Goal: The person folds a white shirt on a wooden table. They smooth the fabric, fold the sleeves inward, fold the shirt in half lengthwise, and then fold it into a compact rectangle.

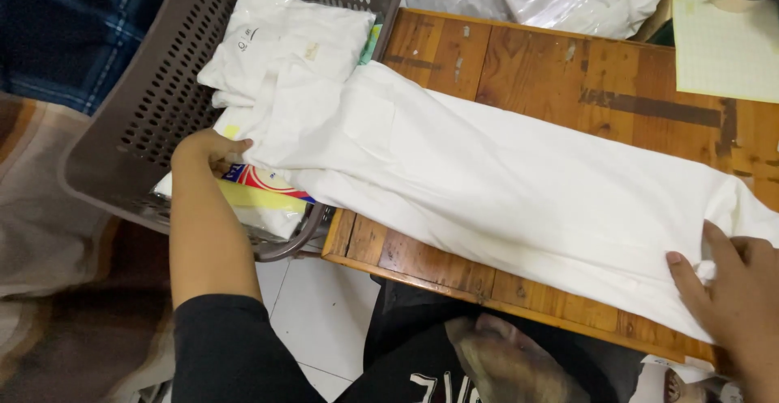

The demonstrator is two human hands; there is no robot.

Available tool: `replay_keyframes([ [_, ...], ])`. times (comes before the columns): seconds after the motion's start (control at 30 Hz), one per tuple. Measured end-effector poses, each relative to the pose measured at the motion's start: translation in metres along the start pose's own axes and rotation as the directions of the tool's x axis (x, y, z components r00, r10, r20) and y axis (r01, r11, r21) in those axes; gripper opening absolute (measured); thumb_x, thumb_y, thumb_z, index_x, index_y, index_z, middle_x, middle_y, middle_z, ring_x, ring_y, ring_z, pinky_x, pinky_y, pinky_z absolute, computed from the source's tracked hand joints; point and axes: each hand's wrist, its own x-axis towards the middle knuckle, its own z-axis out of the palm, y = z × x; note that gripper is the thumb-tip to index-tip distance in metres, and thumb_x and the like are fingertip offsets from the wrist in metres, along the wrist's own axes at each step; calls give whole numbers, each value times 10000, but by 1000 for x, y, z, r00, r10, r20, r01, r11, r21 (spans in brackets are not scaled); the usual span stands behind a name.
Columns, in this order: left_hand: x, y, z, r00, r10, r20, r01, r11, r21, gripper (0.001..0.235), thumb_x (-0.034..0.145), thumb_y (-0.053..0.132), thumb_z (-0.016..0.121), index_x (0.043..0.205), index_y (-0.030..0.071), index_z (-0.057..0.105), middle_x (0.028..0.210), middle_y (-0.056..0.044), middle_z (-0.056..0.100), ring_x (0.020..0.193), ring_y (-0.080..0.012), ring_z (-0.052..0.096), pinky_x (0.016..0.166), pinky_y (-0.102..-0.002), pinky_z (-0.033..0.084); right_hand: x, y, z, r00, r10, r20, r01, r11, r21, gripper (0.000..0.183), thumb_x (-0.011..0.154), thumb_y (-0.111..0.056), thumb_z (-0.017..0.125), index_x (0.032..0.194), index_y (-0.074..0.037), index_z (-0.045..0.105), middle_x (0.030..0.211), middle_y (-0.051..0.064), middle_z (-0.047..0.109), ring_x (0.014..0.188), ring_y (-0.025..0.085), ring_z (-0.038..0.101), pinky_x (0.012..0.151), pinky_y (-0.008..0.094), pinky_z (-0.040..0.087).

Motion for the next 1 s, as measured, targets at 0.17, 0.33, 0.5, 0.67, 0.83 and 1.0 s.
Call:
replay_keyframes([
  [0.17, 40, -5, -7, 1000, -8, 0, 8, 993, 115, 467, 770, 434, 612, 695, -13, 504, 637, -162, 492, 527, -271, 447, 499, -395, 359, -4, 0, 4, 978, -77, -196, 72, 997, -35, 596, 830, -406, 491, 1282, -32, 593, 1019, 224, 597, 1005, 312, 538, 866, 379, 431],
  [0.33, 66, -28, -26, 870, -65, -488, -310, 698, -646, 529, 755, 80, 648, 1217, 49, 391, 1167, -176, 484, 957, -310, 554, 702, -437, 514, -9, 4, 10, 907, -184, -379, 155, 982, -106, 471, 853, -369, 576, 1193, -57, 669, 929, 157, 618, 905, 266, 581, 783, 334, 466],
  [0.5, 74, -37, -24, 861, -92, -501, -111, 926, -360, 565, 663, 195, 759, 1077, -34, 450, 1129, -163, 495, 1000, -248, 498, 822, -340, 450, -19, 15, 21, 790, -271, -550, 204, 962, -180, 392, 866, -426, 601, 1040, -92, 710, 904, 80, 596, 820, 223, 567, 778, 312, 464],
  [0.67, -2, -13, -12, 794, 15, -607, -67, 996, -64, 639, 694, 301, 724, 1172, -20, 446, 1227, -243, 304, 1082, -416, 368, 877, -495, 371, -25, 17, -10, 749, -374, -547, 254, 924, -285, 745, 573, -767, 560, 926, -128, 711, 755, 126, 620, 686, 250, 610, 591, 303, 432],
  [0.83, -109, 33, 19, 103, 907, -407, -872, 280, 403, 299, 795, 194, 666, 1062, 83, 590, 1053, -100, 541, 864, -209, 535, 698, -323, 398, -42, 34, -27, 806, -430, -407, 207, 848, -487, 276, 845, -549, 488, 916, -335, 647, 856, -127, 622, 781, 118, 568, 728, 293, 306],
  [1.0, -184, 47, 134, -104, 988, 111, -906, -140, 400, 571, 630, 298, 707, 1143, 128, 522, 1251, -98, 456, 1127, -260, 437, 938, -374, 316, -58, 22, -41, 690, -478, -544, 293, 871, -394, 140, 849, -233, 551, 813, -254, 685, 688, -28, 622, 629, 200, 517, 662, 335, 279],
])
